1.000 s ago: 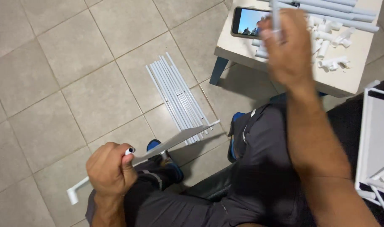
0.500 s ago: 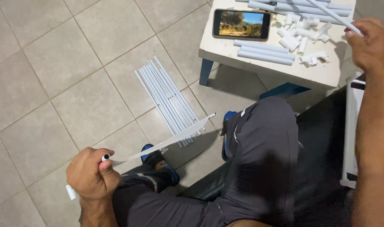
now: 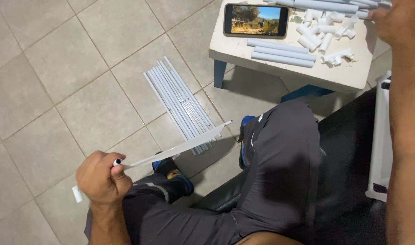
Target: Assembling a white plastic and fabric storage rack by connecting tubes and joints
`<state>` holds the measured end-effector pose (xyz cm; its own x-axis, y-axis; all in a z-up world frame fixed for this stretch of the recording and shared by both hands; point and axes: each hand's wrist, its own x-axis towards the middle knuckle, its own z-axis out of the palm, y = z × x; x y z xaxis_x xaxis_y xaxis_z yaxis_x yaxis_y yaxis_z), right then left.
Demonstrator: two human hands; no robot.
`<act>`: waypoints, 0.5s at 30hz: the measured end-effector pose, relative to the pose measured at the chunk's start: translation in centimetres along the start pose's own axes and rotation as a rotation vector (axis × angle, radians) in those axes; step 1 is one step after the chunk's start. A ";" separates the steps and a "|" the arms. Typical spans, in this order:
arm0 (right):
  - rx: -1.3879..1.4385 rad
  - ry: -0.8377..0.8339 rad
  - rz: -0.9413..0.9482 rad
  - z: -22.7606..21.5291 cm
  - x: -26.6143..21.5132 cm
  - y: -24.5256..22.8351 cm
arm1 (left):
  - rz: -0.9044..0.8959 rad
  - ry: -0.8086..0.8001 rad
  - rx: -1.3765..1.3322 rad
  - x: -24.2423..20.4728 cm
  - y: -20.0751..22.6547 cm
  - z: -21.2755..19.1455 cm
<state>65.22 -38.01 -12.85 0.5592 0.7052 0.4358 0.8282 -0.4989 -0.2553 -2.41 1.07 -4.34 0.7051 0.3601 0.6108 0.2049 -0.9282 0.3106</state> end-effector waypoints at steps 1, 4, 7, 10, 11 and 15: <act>-0.062 -0.014 0.115 0.2 0.1 -0.3 | 0.028 0.011 -0.017 0.3 0.2 0.0; -0.087 0.032 0.116 2.6 -0.5 3.6 | 0.027 -0.027 -0.023 0.1 0.1 0.5; 0.056 0.082 0.010 3.2 -0.4 1.5 | 0.003 -0.064 -0.036 0.7 1.5 0.4; 0.084 0.096 -0.047 -0.8 -0.2 -9.0 | 0.040 -0.076 -0.062 1.7 2.6 0.5; 0.020 0.111 -0.114 -2.5 0.0 -13.2 | 0.062 -0.108 -0.060 1.9 2.8 0.5; 0.168 0.028 -0.175 -3.4 -1.3 -25.9 | 0.107 -0.129 -0.116 2.5 3.8 1.4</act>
<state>42.90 -27.75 -3.83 0.4076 0.7578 0.5094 0.9081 -0.2779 -0.3133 1.07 -1.68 -2.70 0.8016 0.2378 0.5486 0.0497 -0.9409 0.3351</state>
